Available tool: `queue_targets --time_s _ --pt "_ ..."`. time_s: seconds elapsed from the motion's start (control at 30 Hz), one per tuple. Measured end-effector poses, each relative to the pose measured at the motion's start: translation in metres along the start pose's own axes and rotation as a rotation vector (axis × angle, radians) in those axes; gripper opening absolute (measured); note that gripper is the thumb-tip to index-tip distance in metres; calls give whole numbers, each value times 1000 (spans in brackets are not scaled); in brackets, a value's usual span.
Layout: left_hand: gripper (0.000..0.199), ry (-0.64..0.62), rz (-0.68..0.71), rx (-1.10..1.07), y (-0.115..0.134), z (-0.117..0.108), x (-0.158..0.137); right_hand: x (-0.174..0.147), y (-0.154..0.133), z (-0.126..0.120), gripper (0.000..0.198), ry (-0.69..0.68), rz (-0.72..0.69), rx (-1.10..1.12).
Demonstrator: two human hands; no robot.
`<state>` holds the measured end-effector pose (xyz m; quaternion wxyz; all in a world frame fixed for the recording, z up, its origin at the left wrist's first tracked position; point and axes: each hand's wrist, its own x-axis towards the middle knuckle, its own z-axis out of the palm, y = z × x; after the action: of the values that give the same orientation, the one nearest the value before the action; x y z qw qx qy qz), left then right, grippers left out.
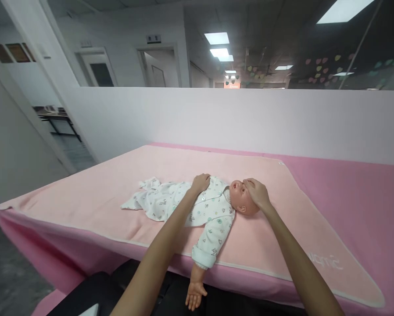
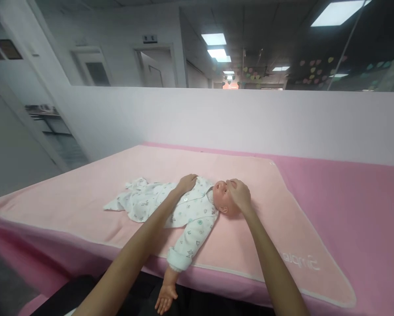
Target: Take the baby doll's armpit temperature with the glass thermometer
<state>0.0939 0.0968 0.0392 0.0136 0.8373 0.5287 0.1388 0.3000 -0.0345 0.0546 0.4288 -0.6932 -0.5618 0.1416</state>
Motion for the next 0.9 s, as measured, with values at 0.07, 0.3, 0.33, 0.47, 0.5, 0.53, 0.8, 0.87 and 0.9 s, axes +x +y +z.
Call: queue_targets --time_s 0.07,0.3,0.33,0.47,0.5,0.53,0.8,0.87,0.9 --pt "38 -33 -16 -9 -6 3 1 4 10 2 30 28 58 191" --pt "52 -162 -104 -42 -14 -1 8 0 26 11 29 64 167 748" --pt "53 -181 -110 -41 -15 -1 8 -3 25 11 31 27 208 838" --pt "57 -236 -84 -9 -17 1 7 -12 25 8 43 -229 423 1139" --pt "58 -250 -83 0 -17 0 5 -12 27 7 45 -292 463 1186" --pt "60 -264 -95 7 -17 -2 3 -12 29 7 47 -325 495 1211" --pt "70 -293 -276 -19 -12 -22 -13 11 51 -1 35 252 355 983" --pt "71 -283 -290 -36 -13 -24 -14 11 49 -2 38 276 298 972" --pt "72 -282 -296 -48 -14 -24 -14 9 46 -1 38 262 285 971"
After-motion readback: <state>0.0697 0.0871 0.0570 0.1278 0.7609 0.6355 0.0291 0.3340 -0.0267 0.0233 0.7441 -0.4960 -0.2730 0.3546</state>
